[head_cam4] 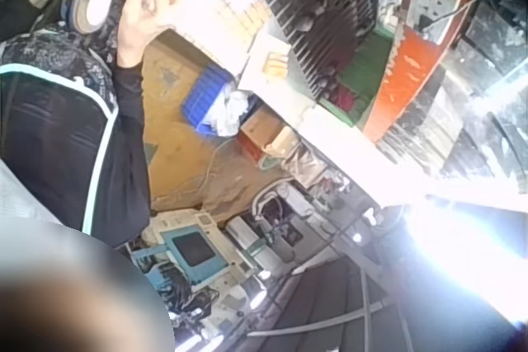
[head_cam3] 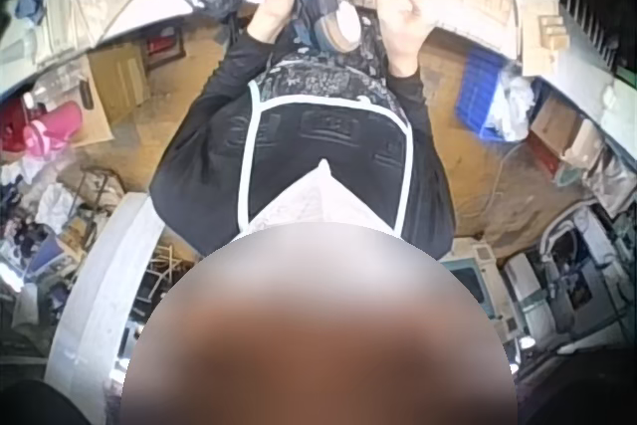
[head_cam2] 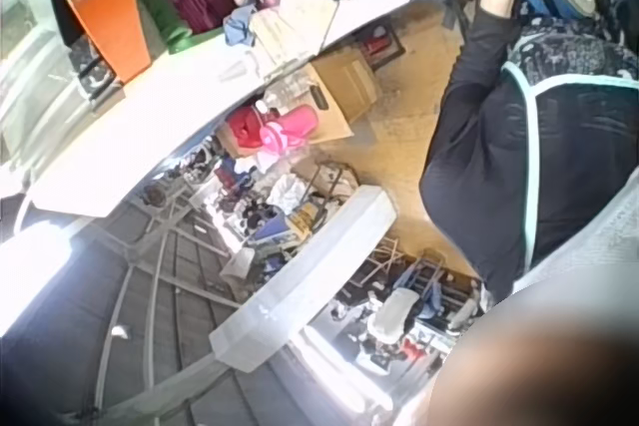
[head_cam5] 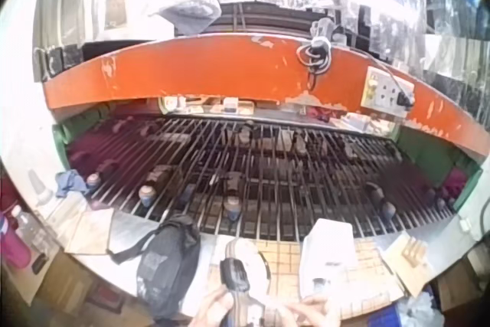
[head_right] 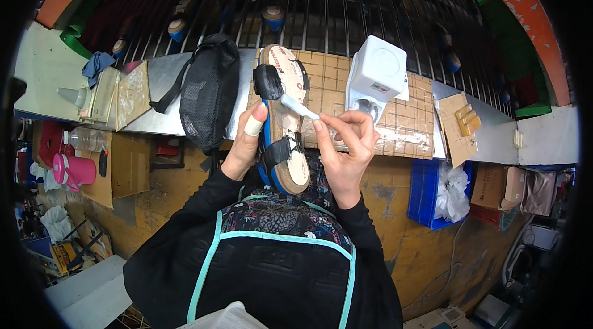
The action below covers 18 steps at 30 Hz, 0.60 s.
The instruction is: The person repeatedly applies glue to the sole and strap areas of a blue sandal using a small brush. The sandal is held and rotated to access different sections while the brush is dipped into a white container between applications.
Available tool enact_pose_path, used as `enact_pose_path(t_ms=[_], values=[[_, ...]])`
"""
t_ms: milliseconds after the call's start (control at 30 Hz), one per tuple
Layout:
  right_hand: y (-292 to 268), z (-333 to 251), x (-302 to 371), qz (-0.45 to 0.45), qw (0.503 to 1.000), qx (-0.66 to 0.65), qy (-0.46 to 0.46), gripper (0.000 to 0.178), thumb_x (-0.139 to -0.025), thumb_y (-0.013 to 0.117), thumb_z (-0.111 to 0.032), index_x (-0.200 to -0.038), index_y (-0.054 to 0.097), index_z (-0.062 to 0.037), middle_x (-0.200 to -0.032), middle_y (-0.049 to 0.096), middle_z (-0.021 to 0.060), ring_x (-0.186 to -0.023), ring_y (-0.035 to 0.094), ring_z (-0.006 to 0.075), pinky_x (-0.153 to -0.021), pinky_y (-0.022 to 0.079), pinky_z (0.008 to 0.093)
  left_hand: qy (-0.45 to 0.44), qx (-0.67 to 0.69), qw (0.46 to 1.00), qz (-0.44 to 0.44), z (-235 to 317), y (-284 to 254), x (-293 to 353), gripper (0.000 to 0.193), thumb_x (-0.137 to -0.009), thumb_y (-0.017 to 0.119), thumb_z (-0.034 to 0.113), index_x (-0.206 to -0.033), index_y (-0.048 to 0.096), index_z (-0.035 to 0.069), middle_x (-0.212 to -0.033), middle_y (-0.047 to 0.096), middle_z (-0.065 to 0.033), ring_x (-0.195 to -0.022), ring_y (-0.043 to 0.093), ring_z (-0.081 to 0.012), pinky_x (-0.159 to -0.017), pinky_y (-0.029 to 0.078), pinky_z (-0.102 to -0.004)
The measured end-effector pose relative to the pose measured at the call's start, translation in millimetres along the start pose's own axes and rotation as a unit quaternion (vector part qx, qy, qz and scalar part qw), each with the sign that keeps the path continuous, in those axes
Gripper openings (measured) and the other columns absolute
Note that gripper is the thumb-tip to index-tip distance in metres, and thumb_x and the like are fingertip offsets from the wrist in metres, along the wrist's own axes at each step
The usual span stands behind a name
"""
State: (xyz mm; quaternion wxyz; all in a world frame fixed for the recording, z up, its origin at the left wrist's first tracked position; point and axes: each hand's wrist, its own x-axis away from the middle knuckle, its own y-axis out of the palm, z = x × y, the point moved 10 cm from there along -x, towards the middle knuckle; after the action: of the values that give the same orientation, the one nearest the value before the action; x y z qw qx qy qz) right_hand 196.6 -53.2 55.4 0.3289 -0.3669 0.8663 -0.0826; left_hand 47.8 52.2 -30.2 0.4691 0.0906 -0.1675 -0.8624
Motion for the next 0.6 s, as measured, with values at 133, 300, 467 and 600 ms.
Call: enact_pose_path(t_ms=[133,300,467,600], values=[[-4.4,-10.5,-1.1,0.027,0.996,0.069,-0.05,0.019,-0.072,0.081,-0.013,-0.09,0.076,-0.0089,-0.09,0.057,0.0034,-0.072,0.053,0.0133,-0.081,0.031,0.0298,0.024,-0.053,0.998,0.018,5.9,-6.7,0.3,0.056,-0.093,0.056,0.049,-0.111,0.058,-0.004,-0.097,0.059,-0.0044,-0.088,0.052,-0.0093,-0.078,0.042,-0.0229],[-5.6,-13.8,-1.6,0.049,0.992,0.072,-0.089,0.019,-0.071,0.081,-0.013,-0.09,0.076,-0.009,-0.09,0.057,0.0041,-0.079,0.056,0.0146,-0.082,0.032,0.0304,0.021,-0.05,0.999,0.004,6.3,-10.1,-3.0,0.056,-0.092,0.057,0.049,-0.109,0.058,-0.005,-0.093,0.059,-0.0037,-0.086,0.052,-0.0092,-0.077,0.042,-0.023],[0.7,3.3,-5.7,-0.031,0.998,-0.001,-0.057,0.02,-0.071,0.081,-0.011,-0.09,0.076,-0.0087,-0.09,0.056,0.0044,-0.072,0.056,0.014,-0.081,0.033,0.0295,0.028,-0.045,0.999,0.0,7.9,-12.9,-8.0,0.056,-0.091,0.058,0.049,-0.105,0.059,-0.004,-0.092,0.059,-0.0036,-0.085,0.052,-0.0088,-0.075,0.042,-0.0229],[0.6,10.9,-1.1,-0.048,0.997,-0.049,-0.025,0.02,-0.071,0.081,-0.01,-0.09,0.076,-0.0083,-0.089,0.057,0.004,-0.067,0.055,0.0126,-0.08,0.032,0.029,0.026,-0.06,0.998,-0.004,12.6,-12.0,-11.8,0.055,-0.091,0.058,0.048,-0.107,0.059,-0.005,-0.094,0.061,-0.0049,-0.085,0.054,-0.0092,-0.075,0.044,-0.0231]])
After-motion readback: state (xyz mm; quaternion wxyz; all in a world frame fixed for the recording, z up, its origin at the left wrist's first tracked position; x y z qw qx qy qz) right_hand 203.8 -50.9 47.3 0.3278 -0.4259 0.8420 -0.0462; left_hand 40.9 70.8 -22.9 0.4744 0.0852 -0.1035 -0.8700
